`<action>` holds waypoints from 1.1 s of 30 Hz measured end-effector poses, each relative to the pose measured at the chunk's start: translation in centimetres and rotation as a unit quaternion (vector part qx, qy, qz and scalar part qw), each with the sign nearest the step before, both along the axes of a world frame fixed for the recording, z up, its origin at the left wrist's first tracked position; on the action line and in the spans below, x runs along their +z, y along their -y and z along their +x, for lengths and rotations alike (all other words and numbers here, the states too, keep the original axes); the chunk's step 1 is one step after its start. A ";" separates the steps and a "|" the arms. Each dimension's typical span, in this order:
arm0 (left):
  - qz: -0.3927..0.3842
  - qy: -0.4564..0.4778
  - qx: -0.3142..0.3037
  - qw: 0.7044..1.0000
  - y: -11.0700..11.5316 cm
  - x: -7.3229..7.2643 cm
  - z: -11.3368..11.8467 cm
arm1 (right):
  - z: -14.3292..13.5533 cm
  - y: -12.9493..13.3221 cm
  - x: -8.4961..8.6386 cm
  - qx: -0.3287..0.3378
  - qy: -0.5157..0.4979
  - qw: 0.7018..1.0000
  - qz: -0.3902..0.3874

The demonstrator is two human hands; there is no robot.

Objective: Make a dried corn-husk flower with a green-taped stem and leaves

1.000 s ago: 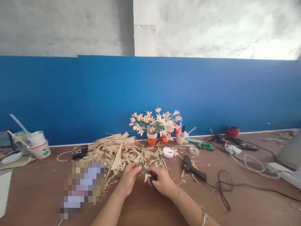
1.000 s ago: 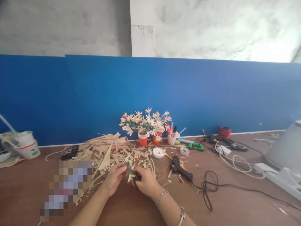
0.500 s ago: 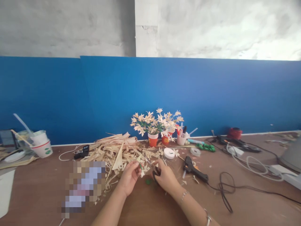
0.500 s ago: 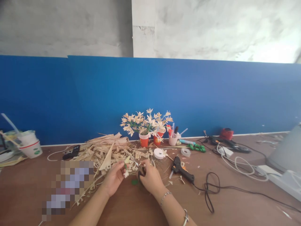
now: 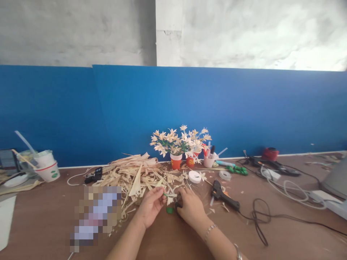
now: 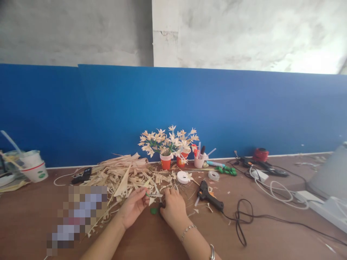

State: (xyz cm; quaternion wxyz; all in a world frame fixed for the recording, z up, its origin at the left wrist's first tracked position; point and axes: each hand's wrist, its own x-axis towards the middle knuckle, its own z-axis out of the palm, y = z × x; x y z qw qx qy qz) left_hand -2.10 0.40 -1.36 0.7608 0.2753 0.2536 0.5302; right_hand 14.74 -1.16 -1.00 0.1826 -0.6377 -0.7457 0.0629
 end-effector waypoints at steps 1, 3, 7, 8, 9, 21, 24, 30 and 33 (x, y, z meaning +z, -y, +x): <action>0.006 -0.002 -0.005 1.000 0.0 -0.1 0.0 | 0.0 0.0 -0.1 0.007 -0.014 1.000 0.000; 0.022 -0.008 -0.009 1.000 0.0 -0.1 0.1 | 0.0 -0.1 -0.2 0.018 -0.038 0.999 -0.002; 0.049 -0.034 -0.003 0.998 0.2 0.4 0.3 | -0.1 -0.2 -0.6 0.024 -0.069 0.997 -0.010; 0.054 -0.045 -0.005 0.998 0.2 0.5 0.3 | -0.2 -0.2 -0.7 0.023 -0.077 0.997 -0.013; 0.058 -0.058 -0.009 0.997 0.3 0.6 0.4 | -0.2 -0.3 -0.9 0.022 -0.085 0.996 -0.016; 0.034 -0.116 0.024 0.992 0.3 0.5 0.7 | 0.7 -0.6 -0.9 0.070 -0.161 0.980 -0.089; 0.038 -0.122 0.034 0.991 0.3 0.5 0.7 | 1.0 -0.6 -0.8 0.085 -0.171 0.977 -0.092; 0.049 -0.129 0.048 0.989 0.3 0.6 0.7 | 1.1 -0.5 -0.3 0.142 -0.181 0.970 -0.079; 0.038 -0.131 0.057 0.989 0.3 0.6 0.8 | 1.1 -0.5 -0.2 0.152 -0.179 0.969 -0.071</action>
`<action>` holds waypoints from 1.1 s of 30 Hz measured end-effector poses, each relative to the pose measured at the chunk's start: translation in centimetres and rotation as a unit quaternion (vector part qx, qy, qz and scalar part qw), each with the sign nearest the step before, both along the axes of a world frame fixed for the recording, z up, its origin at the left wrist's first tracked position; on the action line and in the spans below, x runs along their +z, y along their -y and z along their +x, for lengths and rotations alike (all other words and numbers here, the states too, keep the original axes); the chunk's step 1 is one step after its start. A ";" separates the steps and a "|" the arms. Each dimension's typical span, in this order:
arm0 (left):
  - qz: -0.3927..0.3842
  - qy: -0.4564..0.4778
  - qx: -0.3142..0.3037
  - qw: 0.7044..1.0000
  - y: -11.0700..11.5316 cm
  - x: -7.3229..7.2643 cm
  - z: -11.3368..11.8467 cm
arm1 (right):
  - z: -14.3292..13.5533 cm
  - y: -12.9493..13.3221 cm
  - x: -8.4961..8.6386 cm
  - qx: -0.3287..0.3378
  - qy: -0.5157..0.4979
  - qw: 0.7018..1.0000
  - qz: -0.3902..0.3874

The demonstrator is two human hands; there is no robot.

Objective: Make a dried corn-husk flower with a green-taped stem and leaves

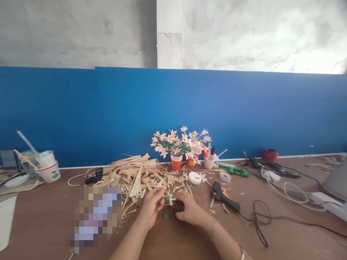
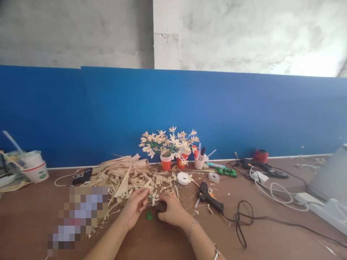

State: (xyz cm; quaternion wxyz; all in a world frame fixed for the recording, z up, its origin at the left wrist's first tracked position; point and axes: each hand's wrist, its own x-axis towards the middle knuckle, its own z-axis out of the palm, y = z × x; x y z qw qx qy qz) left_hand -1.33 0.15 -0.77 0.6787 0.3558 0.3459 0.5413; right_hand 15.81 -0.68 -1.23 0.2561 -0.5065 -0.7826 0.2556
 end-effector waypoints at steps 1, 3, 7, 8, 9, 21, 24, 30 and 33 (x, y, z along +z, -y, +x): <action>-0.003 0.002 0.002 1.000 0.0 0.0 0.0 | 0.0 0.0 0.0 0.005 -0.002 1.000 0.001; -0.004 0.004 0.003 1.000 -0.1 -0.1 0.0 | 0.1 -0.1 -0.1 0.017 -0.007 1.000 0.001; 0.002 -0.002 0.003 1.000 -0.1 -0.3 0.1 | 0.4 -0.2 -0.1 0.030 -0.012 0.999 0.002; 0.001 -0.004 0.003 1.000 -0.2 -0.4 0.1 | 0.4 -0.2 -0.1 0.033 -0.013 0.999 -0.002; 0.000 -0.007 0.003 1.000 -0.2 -0.4 0.1 | 0.5 -0.2 0.0 0.040 -0.016 0.999 -0.011; -0.005 -0.068 -0.002 0.998 0.0 -0.4 0.2 | -1.3 -0.4 0.7 -0.062 -0.247 0.966 -0.045; -0.007 -0.081 -0.010 0.997 0.1 -0.5 0.5 | -1.9 -0.2 0.3 -0.026 -0.332 0.930 -0.153; 0.003 -0.096 -0.012 0.995 0.0 -0.8 0.7 | -2.3 -0.4 -0.6 -0.053 -0.341 0.925 -0.158; 0.008 -0.111 -0.021 0.994 0.0 -0.9 0.8 | -2.2 -0.2 -0.3 -0.083 -0.288 0.948 -0.107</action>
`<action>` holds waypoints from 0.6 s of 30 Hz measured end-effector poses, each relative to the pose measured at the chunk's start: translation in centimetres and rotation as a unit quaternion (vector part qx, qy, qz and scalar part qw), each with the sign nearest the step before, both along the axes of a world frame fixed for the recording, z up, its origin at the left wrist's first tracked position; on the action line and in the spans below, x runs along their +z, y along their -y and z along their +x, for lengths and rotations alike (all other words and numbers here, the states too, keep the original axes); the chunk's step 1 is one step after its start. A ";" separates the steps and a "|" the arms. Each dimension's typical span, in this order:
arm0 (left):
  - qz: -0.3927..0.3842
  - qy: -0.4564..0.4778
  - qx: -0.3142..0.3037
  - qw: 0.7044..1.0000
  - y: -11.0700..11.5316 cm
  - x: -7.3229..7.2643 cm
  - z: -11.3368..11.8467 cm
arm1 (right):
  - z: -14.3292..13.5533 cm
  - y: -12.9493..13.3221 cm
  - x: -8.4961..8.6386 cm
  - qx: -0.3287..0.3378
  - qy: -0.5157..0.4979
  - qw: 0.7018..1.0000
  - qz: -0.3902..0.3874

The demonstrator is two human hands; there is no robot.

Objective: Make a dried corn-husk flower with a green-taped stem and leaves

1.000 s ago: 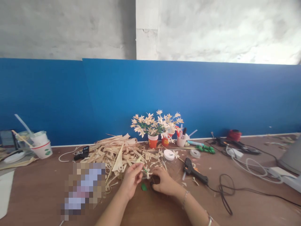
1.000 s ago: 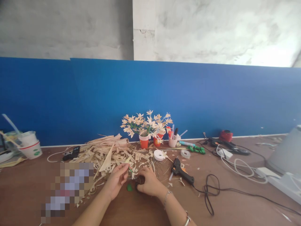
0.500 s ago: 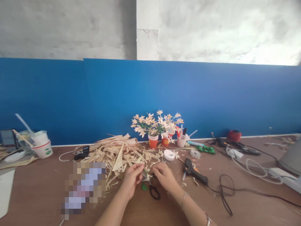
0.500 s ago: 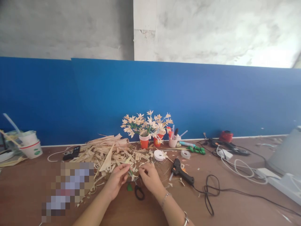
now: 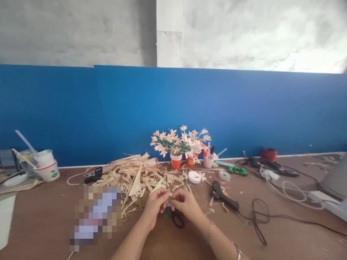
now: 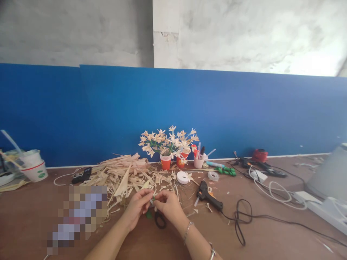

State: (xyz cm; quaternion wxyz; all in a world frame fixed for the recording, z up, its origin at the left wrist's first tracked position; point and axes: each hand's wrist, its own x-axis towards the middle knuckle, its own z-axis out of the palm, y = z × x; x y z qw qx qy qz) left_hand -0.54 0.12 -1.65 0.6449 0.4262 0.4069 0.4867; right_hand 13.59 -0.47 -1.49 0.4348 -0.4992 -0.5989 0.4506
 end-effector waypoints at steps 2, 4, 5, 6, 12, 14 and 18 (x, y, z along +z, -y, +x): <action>0.005 -0.021 -0.009 1.000 0.0 -0.1 0.1 | 0.1 0.3 0.4 -0.024 0.061 0.997 0.040; 0.013 -0.047 -0.010 0.999 0.1 -0.2 0.2 | 0.1 0.5 0.8 -0.039 0.109 0.990 0.080; 0.017 -0.057 -0.007 0.998 0.1 -0.2 0.2 | 0.1 0.6 0.9 -0.043 0.126 0.987 0.094; 0.020 -0.063 -0.003 0.998 0.1 -0.2 0.2 | 0.1 0.7 1.0 -0.046 0.136 0.984 0.104; 0.025 -0.053 0.011 0.998 0.2 0.2 0.3 | -0.1 0.2 0.3 -0.024 0.052 0.997 0.045; 0.026 -0.046 0.008 0.999 0.3 0.2 0.3 | -0.1 0.0 0.2 0.000 -0.014 1.000 -0.009; 0.028 -0.023 -0.006 0.999 0.3 0.0 0.2 | 0.1 0.1 0.7 0.039 -0.084 0.991 -0.096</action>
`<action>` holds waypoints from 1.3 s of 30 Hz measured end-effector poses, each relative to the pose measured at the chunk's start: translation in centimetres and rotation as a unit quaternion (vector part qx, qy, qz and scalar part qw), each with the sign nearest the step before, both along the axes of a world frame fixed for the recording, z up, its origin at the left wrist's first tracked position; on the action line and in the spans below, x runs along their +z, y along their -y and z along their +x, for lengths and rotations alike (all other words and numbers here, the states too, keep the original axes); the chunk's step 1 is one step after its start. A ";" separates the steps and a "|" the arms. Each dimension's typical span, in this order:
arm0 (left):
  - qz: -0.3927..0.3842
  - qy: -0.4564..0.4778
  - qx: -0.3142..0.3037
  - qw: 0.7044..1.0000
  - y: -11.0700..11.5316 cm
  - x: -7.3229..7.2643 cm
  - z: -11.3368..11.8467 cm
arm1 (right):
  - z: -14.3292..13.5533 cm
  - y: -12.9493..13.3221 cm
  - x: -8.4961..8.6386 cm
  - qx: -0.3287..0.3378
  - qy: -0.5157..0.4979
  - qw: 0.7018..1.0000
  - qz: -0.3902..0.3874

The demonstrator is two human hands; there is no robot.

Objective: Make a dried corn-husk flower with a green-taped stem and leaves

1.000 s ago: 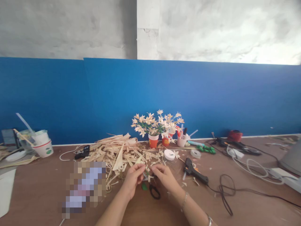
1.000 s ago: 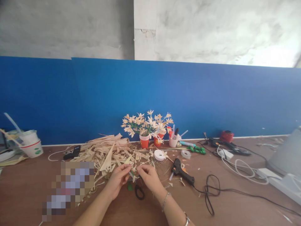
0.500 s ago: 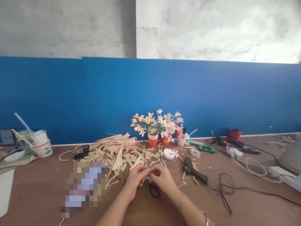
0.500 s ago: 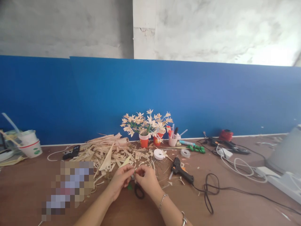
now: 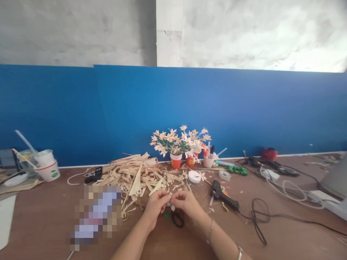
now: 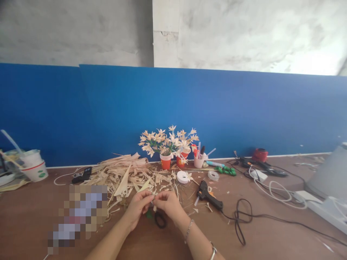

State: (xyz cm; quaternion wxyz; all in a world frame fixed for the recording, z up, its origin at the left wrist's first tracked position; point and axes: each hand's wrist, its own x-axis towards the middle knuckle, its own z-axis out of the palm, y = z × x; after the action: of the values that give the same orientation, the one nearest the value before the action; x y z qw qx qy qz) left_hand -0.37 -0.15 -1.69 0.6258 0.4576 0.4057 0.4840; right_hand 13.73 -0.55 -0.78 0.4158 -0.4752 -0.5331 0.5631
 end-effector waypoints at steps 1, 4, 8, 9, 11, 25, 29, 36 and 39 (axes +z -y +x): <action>0.000 0.005 -0.003 1.000 0.0 -0.1 0.0 | 0.1 0.1 0.2 0.007 -0.014 1.000 -0.008; 0.002 0.010 -0.011 1.000 -0.1 -0.2 -0.1 | 0.2 0.5 0.8 0.015 -0.055 0.998 -0.025; 0.016 -0.014 -0.021 1.000 0.0 0.0 -0.2 | 0.3 0.7 1.0 0.016 -0.068 0.997 -0.032; 0.020 -0.024 -0.023 0.999 0.0 0.1 -0.3 | 0.3 0.6 1.0 0.017 -0.064 0.997 -0.032; 0.028 -0.044 -0.024 0.998 0.1 0.3 -0.3 | 0.4 0.6 1.0 0.014 -0.055 0.998 -0.035; 0.104 -0.141 -0.049 0.983 -0.4 -0.2 -0.8 | 0.3 0.4 0.4 -0.004 0.043 0.999 0.003; 0.167 -0.193 -0.038 0.966 -0.5 -0.3 -0.9 | 0.3 0.3 0.2 -0.003 0.048 0.999 -0.004; 0.228 -0.274 -0.015 0.934 -0.3 -0.2 -0.8 | 0.4 0.4 0.0 -0.013 0.066 0.997 -0.028; 0.232 -0.285 -0.008 0.930 -0.2 -0.1 -0.7 | 0.3 0.4 0.3 -0.015 0.070 0.997 -0.043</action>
State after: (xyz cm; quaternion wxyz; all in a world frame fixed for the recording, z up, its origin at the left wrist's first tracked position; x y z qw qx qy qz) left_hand -1.03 0.06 -1.76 0.3639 0.7121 0.4399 0.4086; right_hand 14.04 -0.96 -0.52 0.3651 -0.5385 -0.5290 0.5450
